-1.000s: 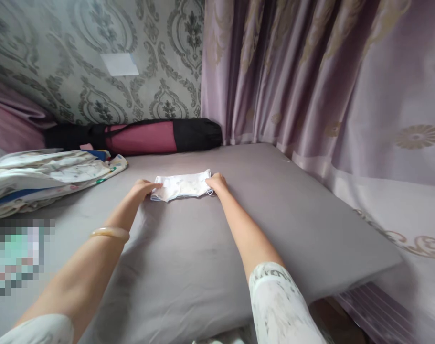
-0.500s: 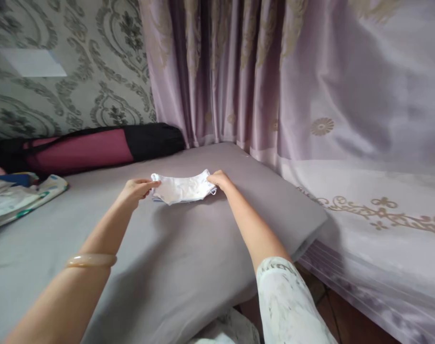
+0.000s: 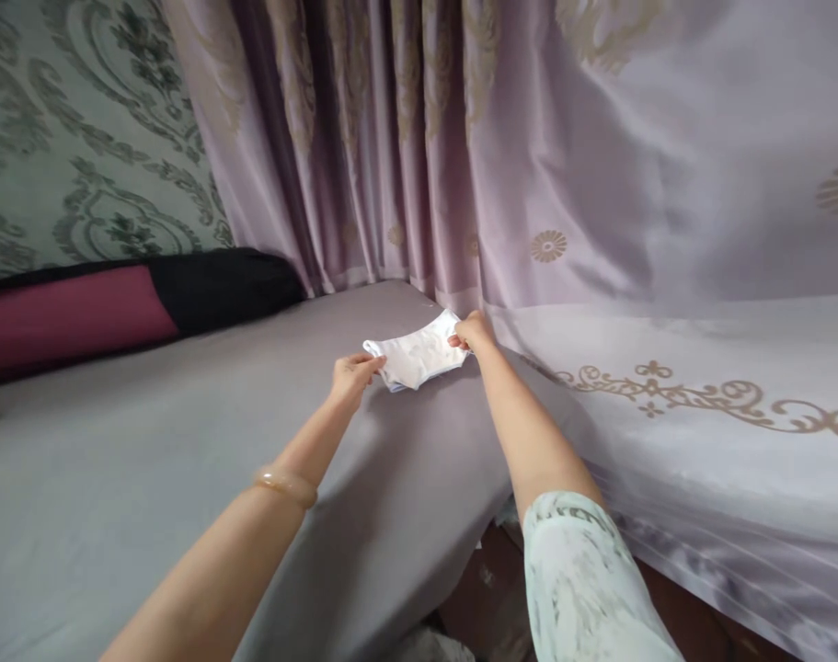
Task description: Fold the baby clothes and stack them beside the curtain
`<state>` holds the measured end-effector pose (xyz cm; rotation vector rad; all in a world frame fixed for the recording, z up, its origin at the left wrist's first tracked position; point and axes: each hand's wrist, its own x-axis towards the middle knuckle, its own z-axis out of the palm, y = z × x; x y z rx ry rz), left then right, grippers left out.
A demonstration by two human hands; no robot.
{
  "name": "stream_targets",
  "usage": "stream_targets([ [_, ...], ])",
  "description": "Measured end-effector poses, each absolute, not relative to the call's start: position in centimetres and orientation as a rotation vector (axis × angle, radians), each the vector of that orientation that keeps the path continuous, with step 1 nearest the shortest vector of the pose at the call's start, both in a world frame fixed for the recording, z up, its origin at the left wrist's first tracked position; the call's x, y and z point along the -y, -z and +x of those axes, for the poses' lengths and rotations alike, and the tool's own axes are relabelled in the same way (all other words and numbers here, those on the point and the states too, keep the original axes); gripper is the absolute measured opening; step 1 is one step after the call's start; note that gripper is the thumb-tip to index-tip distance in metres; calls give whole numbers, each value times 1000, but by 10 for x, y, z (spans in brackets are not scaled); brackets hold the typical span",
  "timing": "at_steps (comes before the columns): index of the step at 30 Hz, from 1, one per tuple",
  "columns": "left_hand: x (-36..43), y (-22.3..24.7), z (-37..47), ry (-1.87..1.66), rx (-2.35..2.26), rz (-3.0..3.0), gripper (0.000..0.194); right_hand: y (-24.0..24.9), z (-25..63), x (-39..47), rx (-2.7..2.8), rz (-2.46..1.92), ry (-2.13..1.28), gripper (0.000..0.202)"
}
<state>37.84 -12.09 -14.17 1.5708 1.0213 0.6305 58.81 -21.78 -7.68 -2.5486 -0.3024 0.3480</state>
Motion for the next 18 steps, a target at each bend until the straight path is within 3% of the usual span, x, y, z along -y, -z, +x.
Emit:
stream_targets([
  [9,156,168,431,-546,-991,1570,29,97,580,233,280,-2610,185,32],
  [18,172,170,449,-440,-963,1423,25,112,596,233,265,-2691,155,36],
])
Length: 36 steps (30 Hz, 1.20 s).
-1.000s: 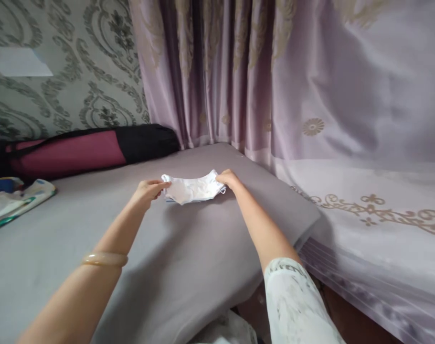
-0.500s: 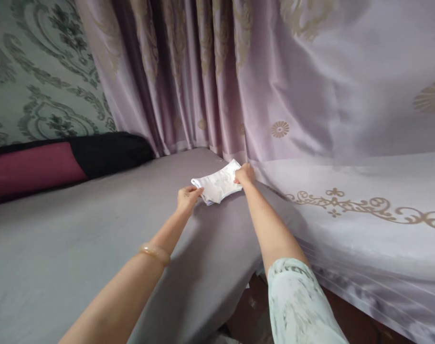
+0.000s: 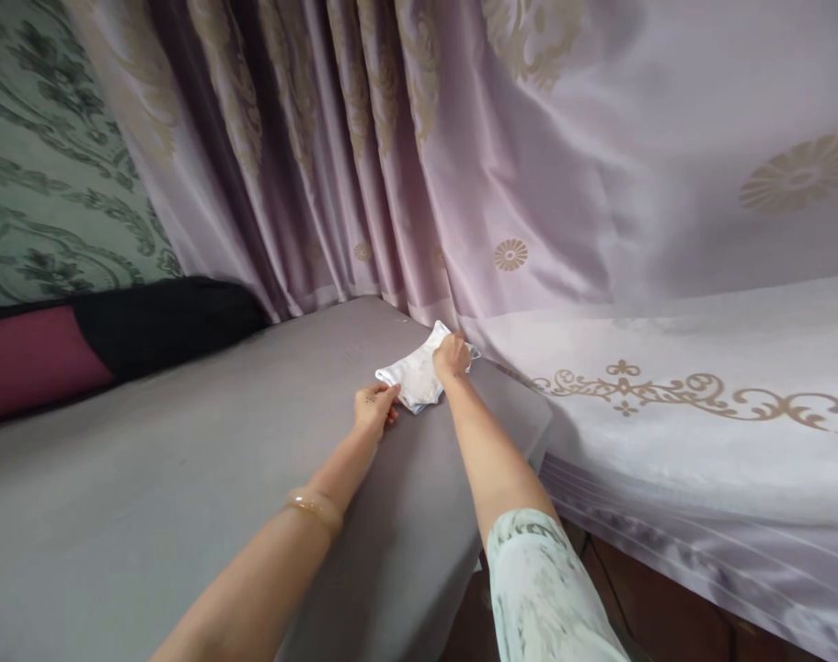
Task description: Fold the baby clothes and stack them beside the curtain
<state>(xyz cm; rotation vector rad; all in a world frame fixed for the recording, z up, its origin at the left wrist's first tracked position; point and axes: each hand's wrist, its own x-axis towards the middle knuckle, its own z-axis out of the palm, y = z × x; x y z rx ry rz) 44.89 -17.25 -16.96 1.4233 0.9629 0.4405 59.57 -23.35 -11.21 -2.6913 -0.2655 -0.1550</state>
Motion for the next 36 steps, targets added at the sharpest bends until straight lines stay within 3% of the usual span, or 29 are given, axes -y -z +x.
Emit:
stream_targets([
  [18,170,174,446,-337,-929,1444,16,129,612,222,306,-2789,109,35],
  [25,170,171,442,-304,-880,1355,16,133,608,220,298,-2824,159,50],
  [30,169,162,425,-229,-845,1313,22,145,610,220,643,-2831,350,41],
  [36,156,153,381,-164,-803,1293,13,160,621,222,784,-2884,-23,59],
])
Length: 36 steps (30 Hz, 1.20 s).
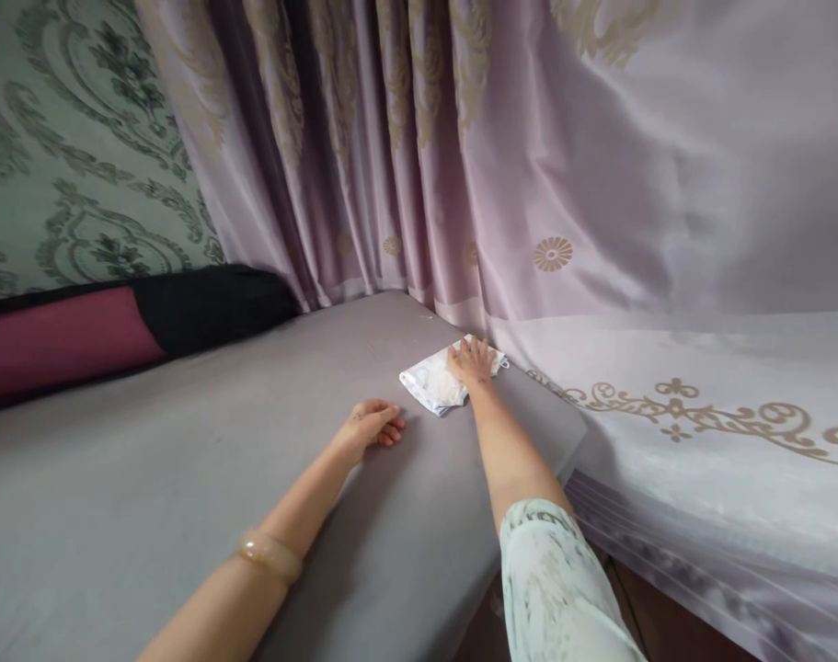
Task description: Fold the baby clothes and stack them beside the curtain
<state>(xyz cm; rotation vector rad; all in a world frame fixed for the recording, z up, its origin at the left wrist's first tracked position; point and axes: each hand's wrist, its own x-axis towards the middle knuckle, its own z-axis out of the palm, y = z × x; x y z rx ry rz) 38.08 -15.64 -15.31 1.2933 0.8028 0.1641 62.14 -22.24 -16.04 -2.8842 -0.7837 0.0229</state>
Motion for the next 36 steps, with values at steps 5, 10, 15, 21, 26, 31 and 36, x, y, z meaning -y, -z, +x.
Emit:
stream_targets([
  [5,140,149,347,-180,-853,1380,7,163,623,224,791,-2872,-40,65],
  [10,126,145,313,-186,-865,1442,11,158,611,224,832,-2843,33,65],
  [15,105,145,273,-234,-868,1548,22,159,567,221,1257,-2689,103,59],
  [21,88,149,242,-253,-928,1585,34,164,542,218,1342,-2711,-43,58],
  [26,83,147,220,-250,-916,1603,39,165,551,216,1368,-2803,-109,61],
  [31,72,142,188,-286,-965,1623,31,164,554,212,1390,-2858,-66,63],
  [36,44,141,141,-330,-1069,1603,21,167,562,207,1479,-2740,193,60],
])
